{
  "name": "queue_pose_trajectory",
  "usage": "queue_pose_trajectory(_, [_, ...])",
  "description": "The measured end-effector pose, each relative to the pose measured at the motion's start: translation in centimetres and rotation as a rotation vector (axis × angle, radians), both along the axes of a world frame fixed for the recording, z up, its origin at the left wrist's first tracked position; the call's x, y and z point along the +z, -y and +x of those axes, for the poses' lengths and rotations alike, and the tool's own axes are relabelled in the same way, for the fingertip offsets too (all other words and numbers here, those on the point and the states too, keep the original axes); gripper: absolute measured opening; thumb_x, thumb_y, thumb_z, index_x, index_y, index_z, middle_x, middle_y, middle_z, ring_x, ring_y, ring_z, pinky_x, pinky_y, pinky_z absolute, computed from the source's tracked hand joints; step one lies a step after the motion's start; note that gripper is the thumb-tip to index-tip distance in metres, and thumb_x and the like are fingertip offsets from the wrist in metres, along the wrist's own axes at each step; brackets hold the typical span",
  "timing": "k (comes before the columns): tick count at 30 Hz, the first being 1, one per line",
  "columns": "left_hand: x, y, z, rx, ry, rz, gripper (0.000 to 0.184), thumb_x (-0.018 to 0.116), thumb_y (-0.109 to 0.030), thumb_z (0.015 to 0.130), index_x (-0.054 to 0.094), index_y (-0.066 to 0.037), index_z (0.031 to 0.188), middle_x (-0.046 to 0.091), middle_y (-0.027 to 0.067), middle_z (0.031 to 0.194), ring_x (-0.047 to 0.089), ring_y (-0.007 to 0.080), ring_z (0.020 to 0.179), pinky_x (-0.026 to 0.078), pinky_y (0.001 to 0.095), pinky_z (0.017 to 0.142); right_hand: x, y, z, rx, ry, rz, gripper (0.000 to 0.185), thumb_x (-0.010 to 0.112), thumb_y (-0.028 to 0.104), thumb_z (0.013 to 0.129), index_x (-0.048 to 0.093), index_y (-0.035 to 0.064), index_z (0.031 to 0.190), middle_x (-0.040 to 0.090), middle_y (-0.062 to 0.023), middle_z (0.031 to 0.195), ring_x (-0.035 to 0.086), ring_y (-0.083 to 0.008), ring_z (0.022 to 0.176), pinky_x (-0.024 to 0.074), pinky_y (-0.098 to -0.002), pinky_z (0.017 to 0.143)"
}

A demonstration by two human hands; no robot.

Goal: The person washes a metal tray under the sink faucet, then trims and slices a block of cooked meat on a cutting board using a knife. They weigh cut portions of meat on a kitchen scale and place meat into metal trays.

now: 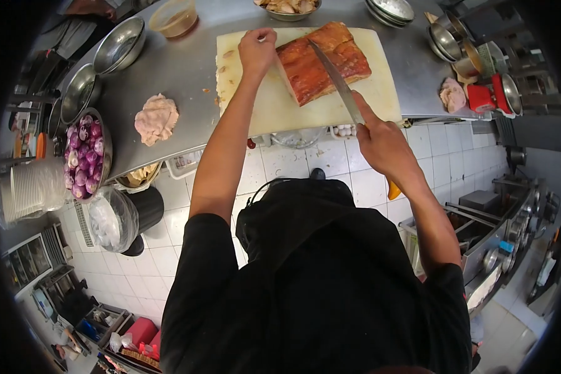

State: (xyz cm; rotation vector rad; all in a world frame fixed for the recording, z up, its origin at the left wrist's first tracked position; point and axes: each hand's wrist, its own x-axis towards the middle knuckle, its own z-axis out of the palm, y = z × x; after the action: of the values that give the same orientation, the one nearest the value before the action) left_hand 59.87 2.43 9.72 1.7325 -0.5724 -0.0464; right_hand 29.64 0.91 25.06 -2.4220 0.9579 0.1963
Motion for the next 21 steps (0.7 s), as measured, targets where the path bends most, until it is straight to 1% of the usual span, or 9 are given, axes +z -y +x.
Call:
queue_pose_trajectory(1, [-0.1,-0.1,0.3,0.003,-0.009,0.002,0.025,0.069,-0.021,0.084,0.071,-0.001,0.1,0.072,0.0111,0.092,0.067,0.0189,0.085,0.051,0.03,0.079,-0.1,0.0,-0.1,-0.004,-0.001,0.001,0.06,0.049,0.015,0.093,0.03,0.0223,0.149,0.063,-0.0313,0.095,0.059,-0.0482,0.094,0.0445,-0.0523,0.087])
queue_pose_trajectory(3, [-0.1,-0.1,0.6,0.0,-0.007,0.009,0.024,0.069,-0.02,0.084,0.072,-0.001,0.099,0.072,0.0109,0.092,0.067,0.0183,0.084,0.051,0.0299,0.078,-0.7,0.0,-0.2,0.039,0.039,-0.047,0.06,0.048,0.014,0.092,0.03,0.0131,0.149,0.063,-0.0281,0.076,0.062,-0.045,0.08,0.0457,-0.0528,0.081])
queue_pose_trajectory(8, [-0.3,0.6,-1.0,-0.003,0.111,-0.02,0.023,0.069,-0.021,0.084,0.072,-0.002,0.095,0.072,0.0121,0.092,0.067,0.0204,0.084,0.051,0.0316,0.077,-1.7,-0.4,-0.4,0.069,0.051,-0.078,0.062,0.048,0.013,0.091,0.027,0.0118,0.15,0.064,-0.0285,0.081,0.062,-0.0447,0.083,0.047,-0.0527,0.081])
queue_pose_trajectory(10, [-0.1,0.9,-2.3,-0.007,0.235,0.069,0.022,0.068,-0.022,0.082,0.072,-0.003,0.091,0.07,0.0142,0.094,0.066,0.0257,0.084,0.051,0.0346,0.077,-1.8,-0.5,-0.4,0.091,0.064,-0.109,0.063,0.048,0.012,0.091,0.026,0.0112,0.15,0.064,-0.0288,0.083,0.062,-0.0447,0.084,0.0473,-0.0527,0.082])
queue_pose_trajectory(11, [0.0,1.3,-3.1,0.026,0.271,0.121,0.02,0.067,-0.022,0.081,0.071,-0.004,0.089,0.067,0.016,0.094,0.064,0.0309,0.085,0.05,0.0385,0.079,-1.8,-0.6,-0.3,0.087,0.048,-0.115,0.063,0.048,0.012,0.091,0.026,0.0109,0.15,0.064,-0.0293,0.085,0.062,-0.0448,0.085,0.0473,-0.0527,0.082])
queue_pose_trajectory(12, [-0.1,1.7,-3.6,0.028,0.271,0.119,0.02,0.067,-0.022,0.081,0.071,-0.004,0.089,0.067,0.016,0.094,0.064,0.0309,0.085,0.05,0.0385,0.079,-1.7,-0.7,-0.3,0.084,0.032,-0.121,0.063,0.048,0.012,0.091,0.026,0.0106,0.15,0.064,-0.0298,0.087,0.062,-0.0448,0.086,0.0473,-0.0528,0.083])
queue_pose_trajectory(14, [-0.2,2.5,-4.6,0.031,0.235,0.124,0.015,0.064,-0.018,0.079,0.069,-0.006,0.086,0.063,0.0161,0.094,0.054,0.0351,0.098,0.045,0.0429,0.088,-1.4,-0.8,-0.1,0.084,0.006,-0.119,0.063,0.048,0.012,0.091,0.026,0.0106,0.15,0.064,-0.0301,0.087,0.061,-0.0453,0.087,0.0469,-0.053,0.084])
queue_pose_trajectory(19, [-0.8,2.9,-5.4,0.044,0.198,0.103,0.02,0.065,-0.02,0.082,0.067,-0.002,0.09,0.063,0.0164,0.092,0.059,0.0331,0.092,0.047,0.0417,0.086,-0.2,-1.0,0.4,0.087,-0.04,-0.105,0.063,0.047,0.011,0.091,0.025,0.0103,0.15,0.063,-0.0312,0.086,0.061,-0.0464,0.084,0.0467,-0.0535,0.084])
queue_pose_trajectory(21, [-0.9,2.8,-5.4,0.012,0.234,0.091,0.019,0.065,-0.018,0.082,0.065,-0.001,0.091,0.061,0.0147,0.095,0.054,0.034,0.096,0.045,0.0427,0.087,0.1,-0.9,0.8,0.056,-0.095,-0.043,0.063,0.047,0.011,0.091,0.024,0.0092,0.15,0.063,-0.0326,0.086,0.061,-0.0471,0.084,0.0463,-0.054,0.084])
